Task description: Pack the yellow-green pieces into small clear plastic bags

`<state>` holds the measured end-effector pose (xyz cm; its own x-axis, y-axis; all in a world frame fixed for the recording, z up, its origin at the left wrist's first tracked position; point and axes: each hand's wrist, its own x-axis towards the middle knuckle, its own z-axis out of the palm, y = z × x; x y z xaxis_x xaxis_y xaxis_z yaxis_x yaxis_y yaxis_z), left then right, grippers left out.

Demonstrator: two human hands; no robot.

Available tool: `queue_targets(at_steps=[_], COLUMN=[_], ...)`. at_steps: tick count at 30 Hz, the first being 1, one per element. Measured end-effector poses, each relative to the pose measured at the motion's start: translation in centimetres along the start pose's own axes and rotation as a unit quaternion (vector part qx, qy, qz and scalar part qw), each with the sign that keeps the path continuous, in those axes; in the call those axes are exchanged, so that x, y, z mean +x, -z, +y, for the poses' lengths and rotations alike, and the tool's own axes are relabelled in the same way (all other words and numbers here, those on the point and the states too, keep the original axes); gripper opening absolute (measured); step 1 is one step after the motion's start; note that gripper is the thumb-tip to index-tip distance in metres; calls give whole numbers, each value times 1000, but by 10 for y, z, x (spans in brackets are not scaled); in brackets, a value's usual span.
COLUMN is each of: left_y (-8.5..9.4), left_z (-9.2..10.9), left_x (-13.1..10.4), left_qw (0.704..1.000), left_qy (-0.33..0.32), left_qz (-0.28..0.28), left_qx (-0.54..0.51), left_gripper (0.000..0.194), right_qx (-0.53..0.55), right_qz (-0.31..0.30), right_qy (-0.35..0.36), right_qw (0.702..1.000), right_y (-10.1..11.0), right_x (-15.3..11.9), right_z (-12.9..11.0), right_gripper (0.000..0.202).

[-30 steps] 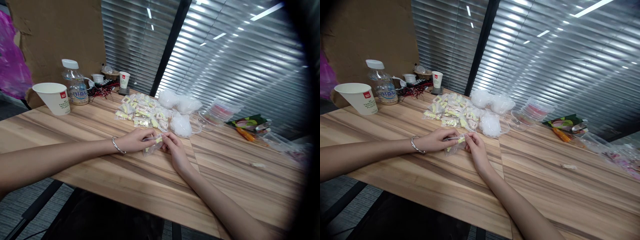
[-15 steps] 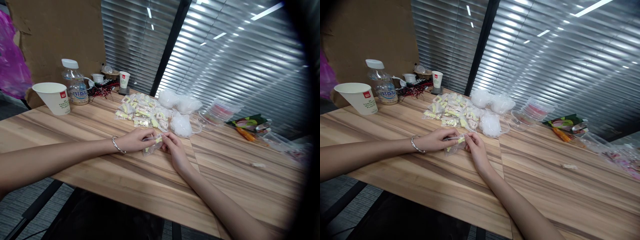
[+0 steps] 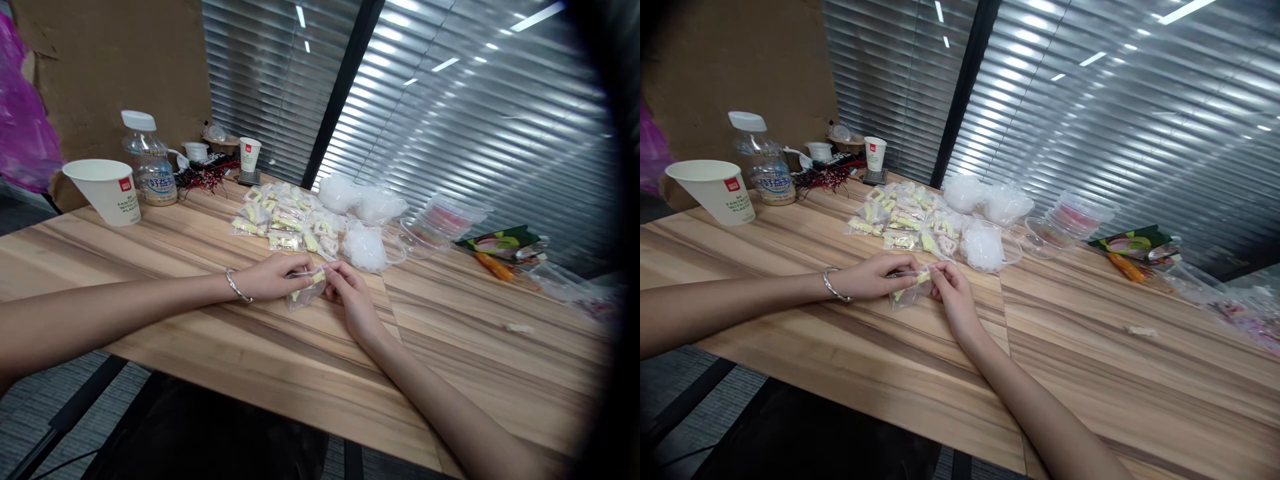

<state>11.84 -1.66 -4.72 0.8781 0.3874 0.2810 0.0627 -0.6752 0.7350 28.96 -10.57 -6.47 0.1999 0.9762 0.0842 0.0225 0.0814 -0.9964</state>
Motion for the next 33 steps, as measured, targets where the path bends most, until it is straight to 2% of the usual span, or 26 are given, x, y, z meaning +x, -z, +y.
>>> queue_targets(at_steps=[6,12,20,25,29,33], left_y=[-2,1,0,2,2,-1], left_z=[-13,-15,-16,-14,-9,-10], left_x=[6,8,10,9,9,9], left_qw=[976,946,944,964,970,968], left_qy=[72,130,138,107,77,82], left_qz=[25,47,57,69,96,69], left_qx=[-203,-292,-293,-234,-208,-228], left_gripper=[31,37,32,32,42,52], right_qx=[40,38,26,18,23,34], right_qz=[14,14,15,36,67,90], right_qy=[-3,16,17,34,41,35], right_qw=[999,999,999,999,997,995], right_y=[-3,-5,-4,-3,0,1], right_x=[-3,-2,-2,-3,-2,-1], right_z=[-2,-2,-2,-2,0,0], right_gripper=[24,25,26,26,24,24])
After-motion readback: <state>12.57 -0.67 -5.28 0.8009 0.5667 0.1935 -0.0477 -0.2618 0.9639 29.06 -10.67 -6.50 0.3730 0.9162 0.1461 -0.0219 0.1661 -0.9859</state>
